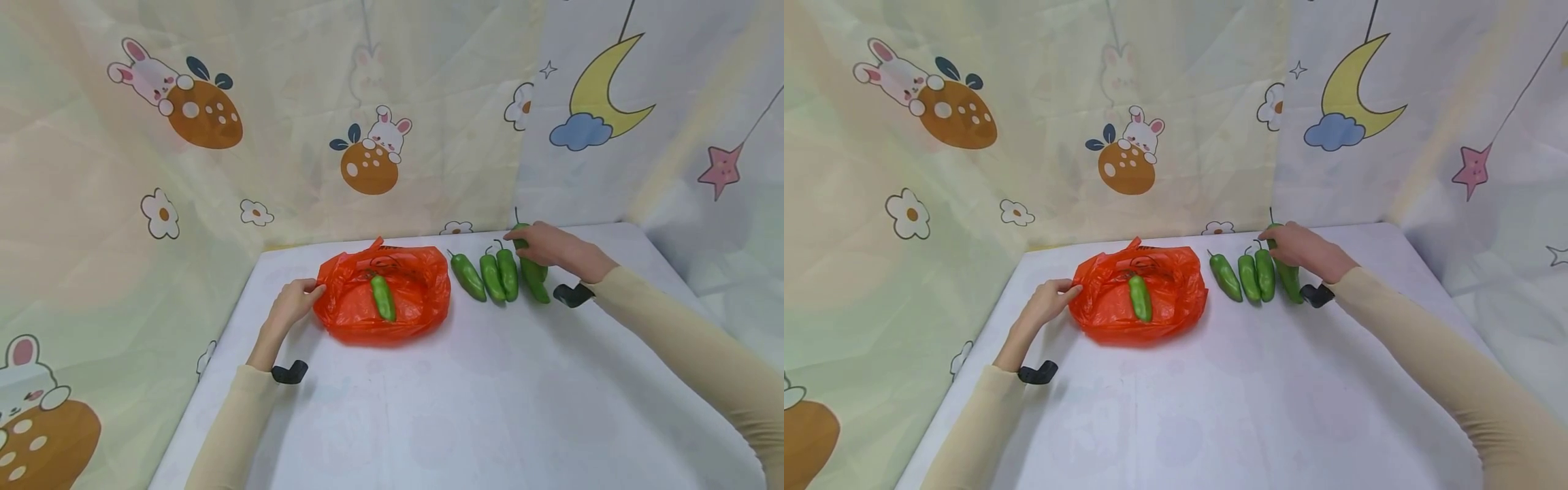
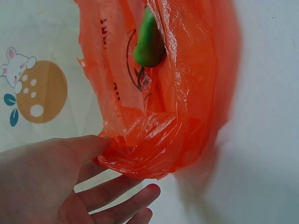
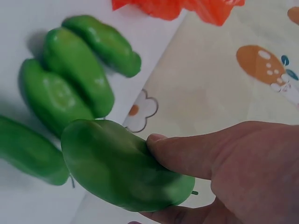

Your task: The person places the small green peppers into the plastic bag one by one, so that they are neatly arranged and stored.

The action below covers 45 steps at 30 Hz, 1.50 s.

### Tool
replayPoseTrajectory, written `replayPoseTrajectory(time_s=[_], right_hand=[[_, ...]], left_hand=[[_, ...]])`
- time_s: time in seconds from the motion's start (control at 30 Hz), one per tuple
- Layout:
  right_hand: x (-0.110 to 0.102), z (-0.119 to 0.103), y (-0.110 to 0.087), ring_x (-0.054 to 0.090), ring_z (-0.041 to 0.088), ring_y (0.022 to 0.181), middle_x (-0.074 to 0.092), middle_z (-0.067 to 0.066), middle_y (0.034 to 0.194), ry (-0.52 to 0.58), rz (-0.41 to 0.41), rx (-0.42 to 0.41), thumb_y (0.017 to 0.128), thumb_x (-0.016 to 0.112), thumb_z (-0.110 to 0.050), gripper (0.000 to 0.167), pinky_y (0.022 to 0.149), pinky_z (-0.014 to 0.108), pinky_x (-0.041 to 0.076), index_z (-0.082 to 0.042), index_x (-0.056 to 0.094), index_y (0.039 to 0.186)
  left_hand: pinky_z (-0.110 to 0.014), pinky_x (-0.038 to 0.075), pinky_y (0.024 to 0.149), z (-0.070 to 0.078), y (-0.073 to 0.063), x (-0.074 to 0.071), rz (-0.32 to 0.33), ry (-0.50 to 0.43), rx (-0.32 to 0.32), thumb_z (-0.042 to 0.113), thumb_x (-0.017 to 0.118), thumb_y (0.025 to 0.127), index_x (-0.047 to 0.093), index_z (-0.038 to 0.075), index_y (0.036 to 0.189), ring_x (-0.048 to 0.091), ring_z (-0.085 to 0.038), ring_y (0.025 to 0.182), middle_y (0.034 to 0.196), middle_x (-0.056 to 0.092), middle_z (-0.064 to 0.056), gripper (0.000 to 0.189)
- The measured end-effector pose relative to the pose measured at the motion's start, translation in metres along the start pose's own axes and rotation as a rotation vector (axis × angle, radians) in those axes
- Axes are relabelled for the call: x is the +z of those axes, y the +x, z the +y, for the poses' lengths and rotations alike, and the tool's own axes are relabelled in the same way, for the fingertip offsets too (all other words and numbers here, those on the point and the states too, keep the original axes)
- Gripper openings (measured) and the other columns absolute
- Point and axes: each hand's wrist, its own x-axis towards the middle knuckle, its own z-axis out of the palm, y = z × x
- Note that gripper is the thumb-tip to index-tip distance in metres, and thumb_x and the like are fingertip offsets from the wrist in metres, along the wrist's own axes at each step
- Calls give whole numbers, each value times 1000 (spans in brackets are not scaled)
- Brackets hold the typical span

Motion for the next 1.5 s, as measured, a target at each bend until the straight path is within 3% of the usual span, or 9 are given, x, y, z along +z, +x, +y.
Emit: replayPoseTrajectory(time_s=[0.33, 0.63, 0.87, 1.07, 1.3, 1.5], right_hand=[[-12, -33, -1, 49, 33, 100, 59, 26, 126, 9, 16, 6, 100, 57, -11, 47, 79, 42, 49, -6, 51, 146], [-15, -64, -6, 49, 30, 94, 60, 24, 118, 37, 45, -86, 99, 59, -11, 48, 64, 31, 47, -10, 52, 147], [-13, -90, -8, 51, 32, 102, 57, 26, 126, 62, 42, -128, 99, 61, -12, 49, 68, 32, 51, -14, 52, 147], [-14, -110, -9, 52, 35, 113, 61, 21, 130, 73, 73, -169, 98, 62, -12, 49, 82, 41, 56, -15, 54, 146], [-16, -133, -8, 53, 31, 103, 56, 21, 122, 95, 125, -155, 98, 63, -12, 49, 72, 32, 54, -20, 55, 146], [-18, -159, -4, 52, 31, 110, 52, 19, 128, 137, 121, -167, 99, 61, -15, 49, 80, 36, 56, -25, 54, 147]], left_hand=[[-51, 53, 101, 2, -1, -1, -7, -13, 3, 38, 54, 103, 56, 4, 141, 59, -35, 120, 134, 63, -19, 51], [-52, 52, 101, 1, -3, -3, -5, -9, 16, 37, 53, 104, 56, 3, 141, 58, -36, 120, 134, 63, -20, 51], [-52, 52, 101, 1, -5, -3, -4, -10, 11, 37, 53, 103, 58, 3, 140, 58, -36, 120, 132, 63, -20, 50], [-51, 52, 101, 0, -4, -3, -8, -22, 7, 37, 53, 104, 55, 3, 142, 57, -36, 122, 136, 62, -20, 52], [-52, 53, 101, -1, -3, -2, -2, -14, 24, 37, 52, 104, 56, 3, 142, 58, -35, 120, 135, 63, -20, 51], [-52, 52, 102, -1, -3, -2, -12, -19, 12, 37, 53, 104, 54, 3, 143, 57, -36, 122, 137, 61, -20, 52]])
